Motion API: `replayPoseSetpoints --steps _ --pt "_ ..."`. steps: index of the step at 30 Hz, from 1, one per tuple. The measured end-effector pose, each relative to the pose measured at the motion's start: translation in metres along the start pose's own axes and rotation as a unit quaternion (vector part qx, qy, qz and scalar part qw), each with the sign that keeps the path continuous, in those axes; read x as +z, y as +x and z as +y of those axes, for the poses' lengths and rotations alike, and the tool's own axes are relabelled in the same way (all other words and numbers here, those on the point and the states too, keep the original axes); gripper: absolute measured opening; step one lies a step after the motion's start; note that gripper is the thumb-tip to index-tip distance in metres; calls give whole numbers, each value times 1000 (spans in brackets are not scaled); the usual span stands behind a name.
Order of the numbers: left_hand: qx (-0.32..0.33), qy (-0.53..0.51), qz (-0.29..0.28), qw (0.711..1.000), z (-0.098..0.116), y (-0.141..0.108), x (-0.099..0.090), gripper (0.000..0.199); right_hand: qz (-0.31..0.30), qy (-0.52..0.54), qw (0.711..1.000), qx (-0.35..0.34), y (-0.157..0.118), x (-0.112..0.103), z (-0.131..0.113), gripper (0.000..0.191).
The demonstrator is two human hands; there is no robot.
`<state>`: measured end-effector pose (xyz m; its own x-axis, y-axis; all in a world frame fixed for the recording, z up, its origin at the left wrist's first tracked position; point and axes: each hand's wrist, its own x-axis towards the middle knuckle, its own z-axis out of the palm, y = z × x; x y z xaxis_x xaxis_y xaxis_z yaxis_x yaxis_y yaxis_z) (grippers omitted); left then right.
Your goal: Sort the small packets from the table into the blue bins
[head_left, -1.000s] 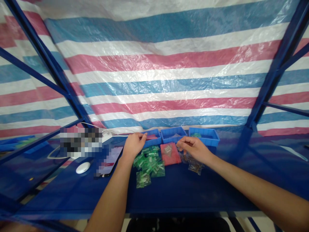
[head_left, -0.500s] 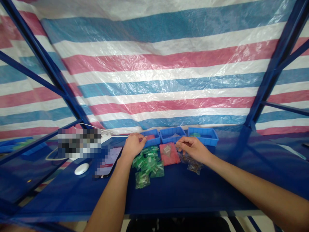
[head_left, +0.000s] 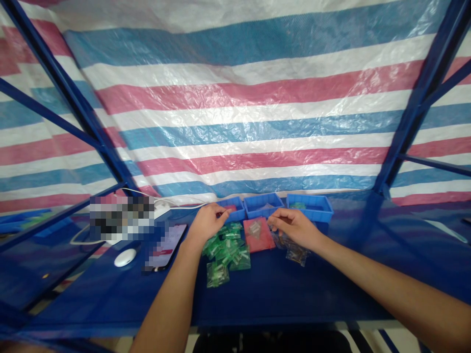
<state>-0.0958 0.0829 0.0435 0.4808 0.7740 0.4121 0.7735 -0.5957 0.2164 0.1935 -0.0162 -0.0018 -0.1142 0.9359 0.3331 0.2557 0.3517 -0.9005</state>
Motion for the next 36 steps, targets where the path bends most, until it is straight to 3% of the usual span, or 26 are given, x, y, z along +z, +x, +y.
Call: replayPoseSetpoints --steps 16,28,36 --pt "25 -27 23 999 10 0 7 32 -5 -15 1000 -17 1 1 0 37" --pt "-60 16 5 998 8 -1 15 34 -4 -18 1000 -20 0 1 -2 34" --pt "-41 45 54 997 15 -1 11 37 -2 -31 999 -22 -1 1 -3 33"
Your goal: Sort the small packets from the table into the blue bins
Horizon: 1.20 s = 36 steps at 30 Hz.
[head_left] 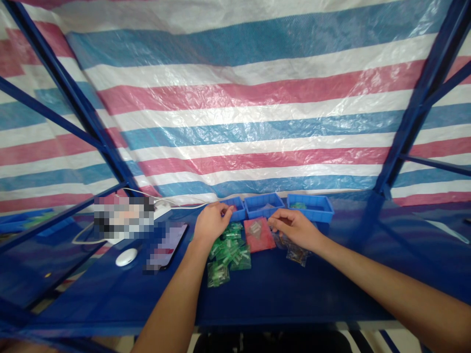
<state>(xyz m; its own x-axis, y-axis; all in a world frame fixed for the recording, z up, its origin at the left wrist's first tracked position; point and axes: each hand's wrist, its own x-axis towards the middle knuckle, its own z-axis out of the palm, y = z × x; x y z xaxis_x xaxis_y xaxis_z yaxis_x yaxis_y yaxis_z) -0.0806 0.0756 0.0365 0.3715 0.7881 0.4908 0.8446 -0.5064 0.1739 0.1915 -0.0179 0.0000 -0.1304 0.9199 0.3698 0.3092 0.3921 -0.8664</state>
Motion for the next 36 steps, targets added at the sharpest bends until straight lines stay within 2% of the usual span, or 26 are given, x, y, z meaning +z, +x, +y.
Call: replayPoseSetpoints --steps 4,13,17,21,23,28,32,36 --pt "-6 -3 -25 1000 -2 0 2 34 -3 -3 1000 -6 0 0 0 32" --pt "-18 26 -54 998 -6 -2 8 41 -2 -17 1000 -21 1 0 5 32" --pt "0 -2 -18 1000 1 -2 1 35 7 -52 997 -50 0 0 3 29" --pt "61 -63 19 996 15 -2 -10 33 -4 -123 986 -113 -2 -2 -5 24" --pt "90 -97 -1 991 23 -4 -13 33 -22 -160 975 -150 -4 -2 -9 20" --pt "145 -114 -151 971 32 -24 -10 29 -56 -205 956 -201 -9 -2 -14 15" --pt "142 -78 -139 977 34 -44 -9 40 -58 -213 953 -207 -10 -2 -17 14" --pt "116 -51 -126 984 32 -53 -7 45 -62 -214 952 -209 -9 -3 -18 14"
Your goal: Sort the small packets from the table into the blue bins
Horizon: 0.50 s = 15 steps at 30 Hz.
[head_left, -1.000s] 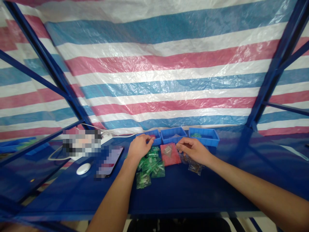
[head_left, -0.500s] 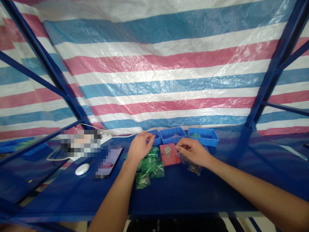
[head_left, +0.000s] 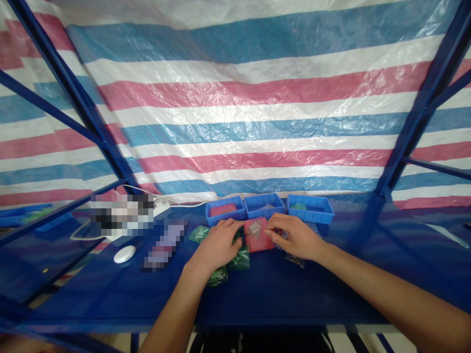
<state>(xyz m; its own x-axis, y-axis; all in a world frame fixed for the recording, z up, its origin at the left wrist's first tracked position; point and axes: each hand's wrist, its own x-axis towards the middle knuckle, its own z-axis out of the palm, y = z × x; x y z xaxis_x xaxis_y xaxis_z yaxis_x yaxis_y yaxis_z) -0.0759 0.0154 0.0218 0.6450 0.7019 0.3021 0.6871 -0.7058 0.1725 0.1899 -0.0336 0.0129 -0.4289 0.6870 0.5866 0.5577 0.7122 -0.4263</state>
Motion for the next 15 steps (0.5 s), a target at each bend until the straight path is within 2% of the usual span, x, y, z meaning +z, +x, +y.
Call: replayPoseSetpoints --steps 3,6,9,15 --pt "-31 3 27 999 -5 -1 5 48 -4 -5 1000 -1 0 1 0 15" --pt "-51 -6 48 998 -8 -2 6 37 -5 -9 1000 -1 -1 2 0 16" --pt "-69 -10 71 995 -9 -4 4 30 -2 -9 1000 1 -1 3 2 16" --pt "-102 -15 151 983 -12 -5 -1 28 1 -3 1000 -5 -1 3 4 14"
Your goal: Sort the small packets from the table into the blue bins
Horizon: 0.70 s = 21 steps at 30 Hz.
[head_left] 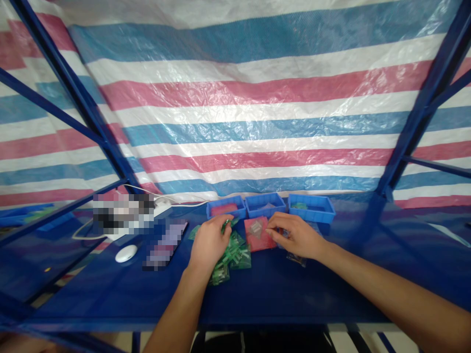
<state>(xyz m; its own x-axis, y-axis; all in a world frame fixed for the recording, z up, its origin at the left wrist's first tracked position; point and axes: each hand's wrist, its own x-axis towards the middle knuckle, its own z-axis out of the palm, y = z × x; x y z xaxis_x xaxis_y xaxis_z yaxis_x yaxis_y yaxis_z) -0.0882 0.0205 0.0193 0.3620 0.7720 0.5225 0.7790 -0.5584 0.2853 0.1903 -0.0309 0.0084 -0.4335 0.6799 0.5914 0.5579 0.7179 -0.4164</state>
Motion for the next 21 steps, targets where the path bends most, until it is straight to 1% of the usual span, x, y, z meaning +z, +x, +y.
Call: replayPoseSetpoints --steps 3,7,9,13,14,15,17,18,19,21 --pt "-5 -9 32 999 2 0 -2 28 2 0 1000 -2 0 0 0 15" --pt "-25 -9 91 995 7 1 -10 29 3 -3 1000 0 0 0 -1 16" --pt "-25 -22 104 994 11 1 -14 29 2 -4 1000 1 1 -1 -2 16" --pt "4 -76 117 990 26 1 -19 28 6 20 1000 12 1 -1 -5 15" --pt "16 -95 121 988 32 2 -19 28 16 44 999 28 1 1 -5 16" --pt "26 -118 121 985 40 4 -19 28 30 80 995 49 1 3 -5 23" --pt "32 -175 100 979 55 9 -15 29 62 176 978 95 2 9 -5 47" --pt "35 -205 77 975 63 13 -12 32 74 228 964 113 3 12 -4 56" --pt "44 -235 53 970 70 17 -8 35 81 274 950 123 3 15 -2 58" --pt "55 -293 8 955 82 28 1 37 94 340 925 141 5 19 4 47"
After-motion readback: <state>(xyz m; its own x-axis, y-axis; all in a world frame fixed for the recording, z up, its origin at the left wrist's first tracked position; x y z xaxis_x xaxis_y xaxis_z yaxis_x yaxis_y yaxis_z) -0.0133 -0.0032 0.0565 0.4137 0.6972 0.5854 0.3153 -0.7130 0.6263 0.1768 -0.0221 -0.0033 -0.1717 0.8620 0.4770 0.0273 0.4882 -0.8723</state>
